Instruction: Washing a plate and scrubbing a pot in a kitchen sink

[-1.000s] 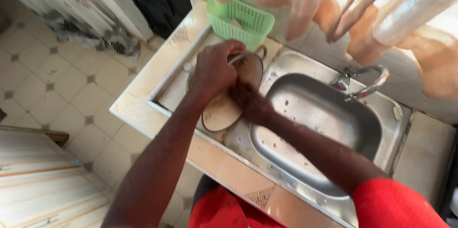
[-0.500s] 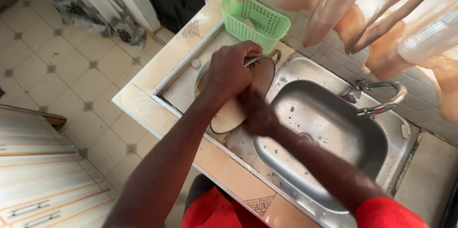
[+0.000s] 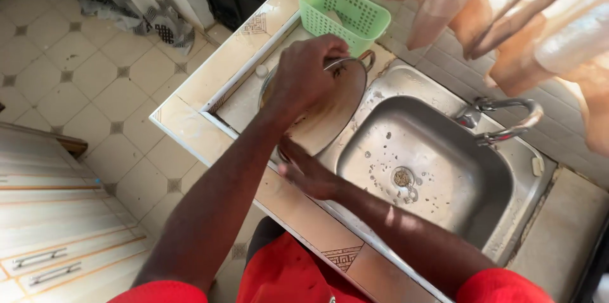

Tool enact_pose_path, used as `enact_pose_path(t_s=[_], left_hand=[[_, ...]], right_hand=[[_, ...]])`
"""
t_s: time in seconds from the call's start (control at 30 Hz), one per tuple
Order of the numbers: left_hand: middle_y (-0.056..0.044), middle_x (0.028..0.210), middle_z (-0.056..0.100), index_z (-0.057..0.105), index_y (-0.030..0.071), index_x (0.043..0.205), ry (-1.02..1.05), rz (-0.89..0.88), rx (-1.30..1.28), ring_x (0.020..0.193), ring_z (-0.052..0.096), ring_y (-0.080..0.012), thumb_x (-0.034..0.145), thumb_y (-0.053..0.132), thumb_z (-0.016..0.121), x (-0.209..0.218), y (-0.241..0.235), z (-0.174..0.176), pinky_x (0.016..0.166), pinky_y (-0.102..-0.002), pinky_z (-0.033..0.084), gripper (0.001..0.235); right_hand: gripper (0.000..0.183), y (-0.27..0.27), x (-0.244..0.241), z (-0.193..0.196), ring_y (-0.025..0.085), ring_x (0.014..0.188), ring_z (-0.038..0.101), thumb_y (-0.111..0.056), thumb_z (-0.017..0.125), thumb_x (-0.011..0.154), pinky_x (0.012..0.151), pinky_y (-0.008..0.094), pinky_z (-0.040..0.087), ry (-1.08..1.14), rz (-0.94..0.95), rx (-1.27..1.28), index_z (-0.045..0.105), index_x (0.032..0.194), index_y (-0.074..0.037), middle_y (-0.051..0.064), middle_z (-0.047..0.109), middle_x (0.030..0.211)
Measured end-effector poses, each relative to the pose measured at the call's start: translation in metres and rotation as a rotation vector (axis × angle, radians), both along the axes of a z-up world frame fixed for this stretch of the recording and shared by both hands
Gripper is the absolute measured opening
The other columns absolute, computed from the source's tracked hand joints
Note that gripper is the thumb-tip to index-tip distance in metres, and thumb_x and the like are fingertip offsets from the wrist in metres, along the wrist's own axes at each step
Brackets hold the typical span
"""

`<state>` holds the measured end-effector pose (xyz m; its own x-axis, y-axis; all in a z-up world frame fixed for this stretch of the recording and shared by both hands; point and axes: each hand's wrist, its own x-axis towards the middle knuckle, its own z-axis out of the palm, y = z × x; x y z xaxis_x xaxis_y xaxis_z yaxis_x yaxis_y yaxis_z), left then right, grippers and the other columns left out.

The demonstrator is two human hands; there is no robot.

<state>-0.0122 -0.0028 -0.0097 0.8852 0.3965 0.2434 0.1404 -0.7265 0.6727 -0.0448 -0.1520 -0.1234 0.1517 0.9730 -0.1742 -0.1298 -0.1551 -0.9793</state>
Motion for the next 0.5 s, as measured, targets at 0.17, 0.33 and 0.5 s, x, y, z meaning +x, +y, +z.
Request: enact_pose_path(t_s=[0.17,0.33,0.5], left_hand=[[0.005,0.100,0.080,0.070,0.027,0.102,0.062,-0.031,0.007,0.107,0.071,-0.0348,0.077,0.015,0.063,0.001,-0.005,0.013,0.094,-0.055,0.054,0.029],[0.005,0.100,0.080,0.071,0.026,0.105,0.019,-0.033,0.004,0.106,0.072,-0.0351,0.074,0.011,0.065,0.012,0.004,0.006,0.093,-0.056,0.054,0.035],[0.004,0.100,0.081,0.070,0.025,0.108,0.025,-0.016,-0.024,0.106,0.071,-0.0382,0.072,0.005,0.061,0.006,-0.003,0.005,0.093,-0.057,0.054,0.042]], right_hand=[[0.096,-0.001,0.021,-0.054,0.052,0.146,0.035,-0.064,0.058,0.094,0.116,0.059,0.030,-1.013,0.021,0.308,0.034,0.155,0.007,0.036,0.038,0.155],[0.089,0.008,-0.007,0.004,0.049,0.148,0.029,-0.052,0.052,0.100,0.119,0.061,0.027,-0.418,-0.040,0.165,0.016,0.163,0.001,0.032,0.029,0.161],[0.091,0.012,0.019,-0.047,0.048,0.138,0.049,-0.068,0.054,0.095,0.109,0.058,0.039,-1.173,-0.060,0.353,0.046,0.149,0.005,0.030,0.052,0.147]])
